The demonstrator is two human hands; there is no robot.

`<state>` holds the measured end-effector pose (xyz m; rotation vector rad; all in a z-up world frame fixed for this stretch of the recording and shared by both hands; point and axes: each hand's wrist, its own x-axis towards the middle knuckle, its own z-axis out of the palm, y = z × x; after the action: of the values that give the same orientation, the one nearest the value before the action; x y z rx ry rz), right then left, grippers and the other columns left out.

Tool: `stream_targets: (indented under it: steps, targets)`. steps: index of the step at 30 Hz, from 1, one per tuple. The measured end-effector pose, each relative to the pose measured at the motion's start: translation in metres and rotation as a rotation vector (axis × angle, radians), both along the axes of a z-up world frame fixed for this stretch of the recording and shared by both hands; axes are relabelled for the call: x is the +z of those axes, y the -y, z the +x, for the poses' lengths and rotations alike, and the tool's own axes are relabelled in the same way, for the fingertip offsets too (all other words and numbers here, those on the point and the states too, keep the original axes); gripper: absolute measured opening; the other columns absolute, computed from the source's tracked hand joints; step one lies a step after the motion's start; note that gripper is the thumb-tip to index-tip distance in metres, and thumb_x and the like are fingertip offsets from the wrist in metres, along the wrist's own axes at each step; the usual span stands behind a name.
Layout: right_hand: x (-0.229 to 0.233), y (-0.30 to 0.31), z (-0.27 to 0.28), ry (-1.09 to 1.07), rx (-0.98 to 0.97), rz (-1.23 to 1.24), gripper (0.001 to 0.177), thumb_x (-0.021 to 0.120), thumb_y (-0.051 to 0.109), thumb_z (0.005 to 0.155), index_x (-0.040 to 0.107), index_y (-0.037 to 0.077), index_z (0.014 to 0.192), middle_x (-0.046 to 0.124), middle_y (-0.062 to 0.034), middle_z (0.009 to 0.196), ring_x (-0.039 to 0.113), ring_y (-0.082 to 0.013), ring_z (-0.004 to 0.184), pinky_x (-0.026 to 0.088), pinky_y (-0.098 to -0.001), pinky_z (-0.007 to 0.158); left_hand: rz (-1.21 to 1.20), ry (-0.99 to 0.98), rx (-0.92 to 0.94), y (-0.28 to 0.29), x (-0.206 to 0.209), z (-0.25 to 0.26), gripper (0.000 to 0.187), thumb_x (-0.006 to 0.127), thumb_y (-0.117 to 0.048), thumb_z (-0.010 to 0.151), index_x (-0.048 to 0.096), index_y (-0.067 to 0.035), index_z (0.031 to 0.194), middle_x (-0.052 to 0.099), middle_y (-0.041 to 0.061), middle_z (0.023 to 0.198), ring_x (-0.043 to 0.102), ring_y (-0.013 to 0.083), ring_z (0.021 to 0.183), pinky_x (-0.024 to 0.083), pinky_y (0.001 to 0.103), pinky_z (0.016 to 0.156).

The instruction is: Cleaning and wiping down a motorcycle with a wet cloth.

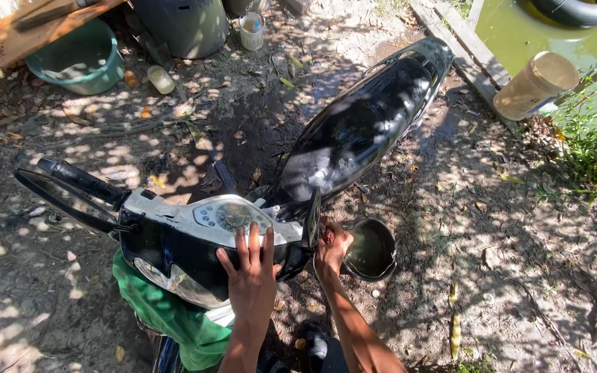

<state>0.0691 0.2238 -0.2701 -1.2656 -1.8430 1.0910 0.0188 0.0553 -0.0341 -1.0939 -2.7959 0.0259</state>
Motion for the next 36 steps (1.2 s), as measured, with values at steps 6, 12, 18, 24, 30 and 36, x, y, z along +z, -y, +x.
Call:
stream_targets:
  steps: [6, 12, 18, 24, 30, 36]
  targets:
    - [-0.052, -0.055, 0.01, 0.133, 0.051, 0.772, 0.03, 0.064, 0.024, 0.098, 0.058, 0.017, 0.126, 0.057, -0.012, 0.107, 0.054, -0.0221, 0.094, 0.049, -0.0416, 0.073, 0.037, 0.038, -0.008, 0.003, -0.003, -0.001, 0.094, 0.072, -0.047, 0.086, 0.023, -0.017, 0.16, 0.033, 0.012, 0.165, 0.025, 0.0355, 0.154, 0.007, 0.072, 0.119]
    - [0.018, -0.062, -0.001, 0.25, -0.036, -0.167, 0.029, 0.066, 0.041, 0.109, 0.069, 0.018, 0.126, 0.067, -0.0175, 0.079, 0.053, -0.0223, 0.055, 0.039, -0.0302, 0.051, 0.084, 0.011, -0.015, 0.002, -0.007, -0.002, 0.096, 0.073, -0.045, 0.085, 0.022, -0.015, 0.16, 0.034, 0.013, 0.164, 0.027, 0.0355, 0.152, 0.006, 0.072, 0.117]
    - [0.047, -0.02, 0.002, -0.258, -0.024, -0.329, 0.042, 0.066, 0.037, 0.094, 0.055, 0.003, 0.116, 0.059, -0.0095, 0.082, 0.044, -0.0145, 0.057, 0.046, -0.028, 0.045, 0.1, 0.089, -0.037, 0.005, 0.011, -0.001, 0.086, 0.073, -0.039, 0.085, 0.033, -0.013, 0.157, 0.032, 0.014, 0.164, 0.027, 0.0362, 0.152, 0.008, 0.07, 0.119]
    - [0.012, 0.01, 0.011, -0.35, -0.033, -0.563, 0.047, 0.056, 0.042, 0.102, 0.051, 0.004, 0.129, 0.056, -0.0153, 0.085, 0.042, -0.0254, 0.065, 0.042, -0.0355, 0.05, 0.161, 0.151, -0.126, 0.022, 0.02, -0.002, 0.068, 0.064, -0.02, 0.092, 0.037, -0.014, 0.154, 0.029, 0.011, 0.166, 0.022, 0.0276, 0.154, 0.013, 0.065, 0.123]
    - [0.051, 0.046, 0.041, -0.506, 0.069, -0.528, 0.041, 0.065, 0.032, 0.1, 0.056, 0.004, 0.128, 0.068, -0.0352, 0.124, 0.067, -0.0227, 0.089, 0.063, -0.0311, 0.074, -0.045, 0.269, -0.181, 0.039, 0.019, -0.009, 0.079, 0.052, 0.006, 0.084, 0.029, -0.016, 0.157, 0.017, 0.005, 0.169, 0.015, 0.0216, 0.155, 0.007, 0.056, 0.126]
    - [0.142, 0.08, 0.049, -0.359, 0.003, -0.43, 0.038, 0.063, 0.031, 0.099, 0.052, 0.007, 0.127, 0.058, -0.0272, 0.124, 0.067, -0.0224, 0.087, 0.063, -0.0305, 0.065, -0.066, 0.171, -0.24, 0.07, 0.013, -0.011, 0.086, 0.051, 0.007, 0.082, 0.025, -0.019, 0.16, 0.011, 0.007, 0.171, 0.012, 0.0234, 0.157, 0.004, 0.055, 0.127]
